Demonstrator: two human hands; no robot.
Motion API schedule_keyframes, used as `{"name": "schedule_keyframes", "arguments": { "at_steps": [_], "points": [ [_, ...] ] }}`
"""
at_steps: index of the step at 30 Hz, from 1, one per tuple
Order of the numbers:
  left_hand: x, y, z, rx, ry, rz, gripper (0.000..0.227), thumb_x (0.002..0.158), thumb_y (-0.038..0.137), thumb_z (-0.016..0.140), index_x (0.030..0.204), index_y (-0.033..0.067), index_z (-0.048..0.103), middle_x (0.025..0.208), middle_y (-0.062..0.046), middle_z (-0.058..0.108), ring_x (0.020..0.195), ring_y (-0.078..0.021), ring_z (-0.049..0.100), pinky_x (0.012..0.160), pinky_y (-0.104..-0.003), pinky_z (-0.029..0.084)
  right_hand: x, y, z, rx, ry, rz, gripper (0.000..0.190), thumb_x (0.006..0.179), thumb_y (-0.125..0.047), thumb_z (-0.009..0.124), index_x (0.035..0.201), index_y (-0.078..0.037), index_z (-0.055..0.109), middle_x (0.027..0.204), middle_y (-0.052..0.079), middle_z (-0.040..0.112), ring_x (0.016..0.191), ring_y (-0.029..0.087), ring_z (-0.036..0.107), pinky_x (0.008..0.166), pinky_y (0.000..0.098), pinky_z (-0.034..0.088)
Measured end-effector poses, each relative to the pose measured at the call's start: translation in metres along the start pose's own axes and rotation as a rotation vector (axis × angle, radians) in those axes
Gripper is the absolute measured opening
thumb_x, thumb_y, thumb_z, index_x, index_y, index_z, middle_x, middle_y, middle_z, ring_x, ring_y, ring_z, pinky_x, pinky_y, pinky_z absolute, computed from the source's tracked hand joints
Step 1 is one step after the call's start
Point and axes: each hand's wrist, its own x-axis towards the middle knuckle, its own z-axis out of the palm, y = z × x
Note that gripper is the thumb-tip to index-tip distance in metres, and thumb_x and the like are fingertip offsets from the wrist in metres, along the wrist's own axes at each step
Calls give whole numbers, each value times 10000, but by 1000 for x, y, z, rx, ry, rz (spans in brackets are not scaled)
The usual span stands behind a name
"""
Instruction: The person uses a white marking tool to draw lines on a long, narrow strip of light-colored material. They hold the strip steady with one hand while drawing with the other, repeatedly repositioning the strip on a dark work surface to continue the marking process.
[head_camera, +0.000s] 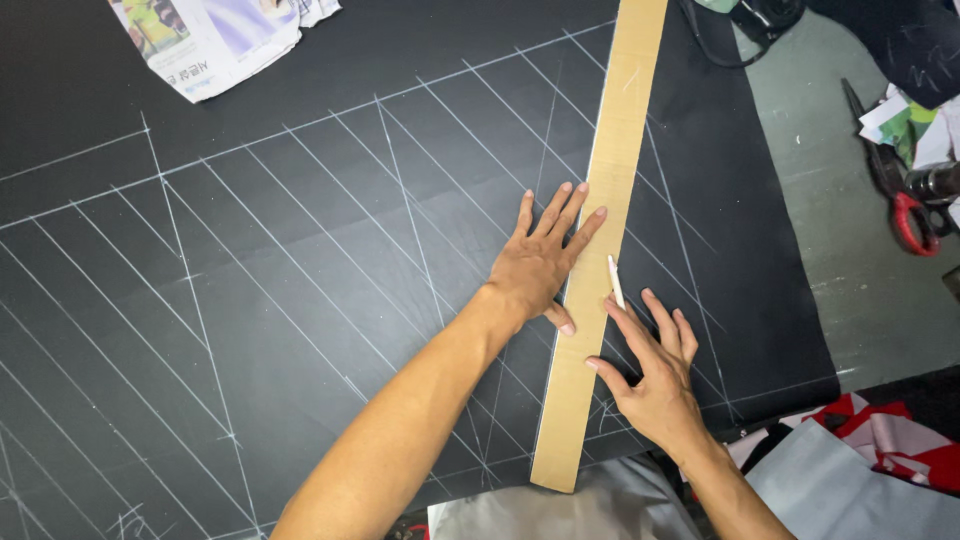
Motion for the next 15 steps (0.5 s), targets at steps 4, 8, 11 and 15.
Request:
{"name": "schedule_keyframes", "arguments": {
  "at_steps": [4, 8, 11, 15],
  "points": [
    [-2, 8, -11, 55, -66, -29, 1596, 440, 664, 928, 1622, 89, 22, 1685, -220, -83, 1567, -339, -78, 1214, -654, 45, 5, 1, -5, 9, 93, 14, 637, 803, -256, 806, 1392, -111, 610, 1415, 110, 604, 1393, 343, 439, 1148, 529, 278],
    [3, 23, -20, 244, -130, 8, 1579, 488, 657, 923, 1605, -41, 53, 1697, -210, -86, 1577, -323, -85, 1230, -625, 25, 51, 27, -24, 60, 319, 66, 183, 1017, -127, 706, 1176, -164, 788, 1101, 47, 769, 1021, 205, 681, 904, 344, 528],
    [9, 32, -24, 324, -199, 11, 1563, 528, 647, 927, 1611, -86, 72, 1687, -263, -63, 1570, -366, -80, 1231, -609, 14, 107, 44, -37, 61, 404, 89, 222, 1068, -123, 675, 1274, -96, 755, 994, 61, 778, 837, 198, 683, 751, 319, 532],
    [8, 37, -29, 344, -212, -3, 1521, 538, 612, 938, 1604, -83, 105, 1689, -268, -69, 1565, -374, -79, 1195, -662, 71, 162, 56, -35, 45, 408, 110, 255, 1055, -114, 662, 1290, -44, 733, 952, 69, 779, 761, 211, 667, 695, 340, 521]
  ]
}}
